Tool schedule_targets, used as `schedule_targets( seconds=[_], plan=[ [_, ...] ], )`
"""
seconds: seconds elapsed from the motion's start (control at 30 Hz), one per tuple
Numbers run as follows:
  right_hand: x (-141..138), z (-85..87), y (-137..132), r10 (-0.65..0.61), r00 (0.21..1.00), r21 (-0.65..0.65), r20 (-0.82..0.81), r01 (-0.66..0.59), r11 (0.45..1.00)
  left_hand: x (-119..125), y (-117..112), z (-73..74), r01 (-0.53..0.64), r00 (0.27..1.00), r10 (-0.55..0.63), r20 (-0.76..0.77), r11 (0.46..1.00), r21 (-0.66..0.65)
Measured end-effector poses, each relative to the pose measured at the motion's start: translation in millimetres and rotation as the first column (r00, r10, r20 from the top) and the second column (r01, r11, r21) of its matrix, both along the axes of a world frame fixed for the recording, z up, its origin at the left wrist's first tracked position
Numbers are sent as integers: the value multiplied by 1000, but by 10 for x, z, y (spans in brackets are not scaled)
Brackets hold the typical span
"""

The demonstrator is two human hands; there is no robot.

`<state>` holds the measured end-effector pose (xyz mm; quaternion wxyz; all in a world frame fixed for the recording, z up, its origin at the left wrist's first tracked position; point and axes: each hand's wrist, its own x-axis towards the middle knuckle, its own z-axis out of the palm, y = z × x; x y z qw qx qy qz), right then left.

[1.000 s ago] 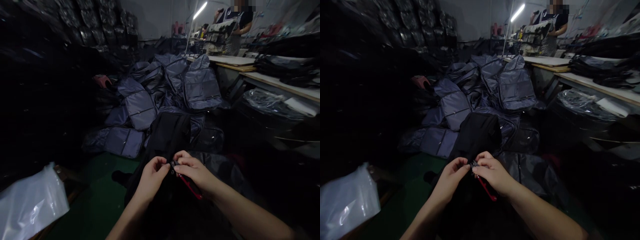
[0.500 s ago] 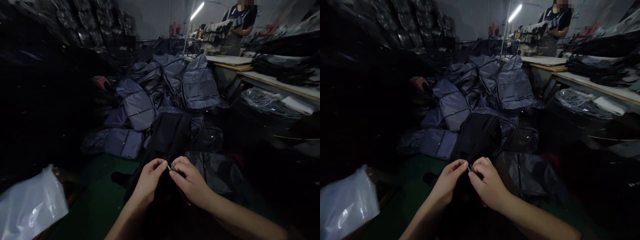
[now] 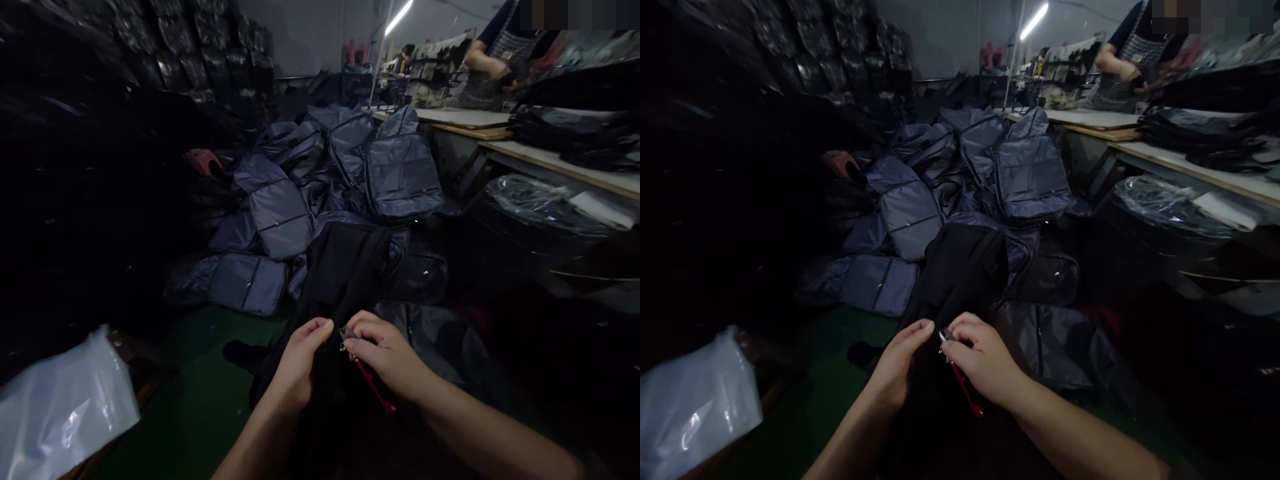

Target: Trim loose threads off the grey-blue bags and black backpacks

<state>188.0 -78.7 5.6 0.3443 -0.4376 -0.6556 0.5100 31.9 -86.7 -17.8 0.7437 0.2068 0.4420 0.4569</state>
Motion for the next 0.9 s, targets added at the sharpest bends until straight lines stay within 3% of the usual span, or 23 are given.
schedule_targets(
  seconds=[0.43, 0.67, 0.9],
  plan=[
    [0, 12, -9, 18, 999, 27, 36, -19, 999, 9, -2, 30, -2, 999, 2, -40, 1000, 7],
    [27, 32, -1, 70, 995, 132, 70, -79, 988, 8, -7, 45, -15, 998, 15, 66, 1000, 9],
    [70, 3, 11, 128, 986, 221, 108, -149, 964, -17, -12, 24, -18, 997, 18, 78, 1000, 1]
  ],
)
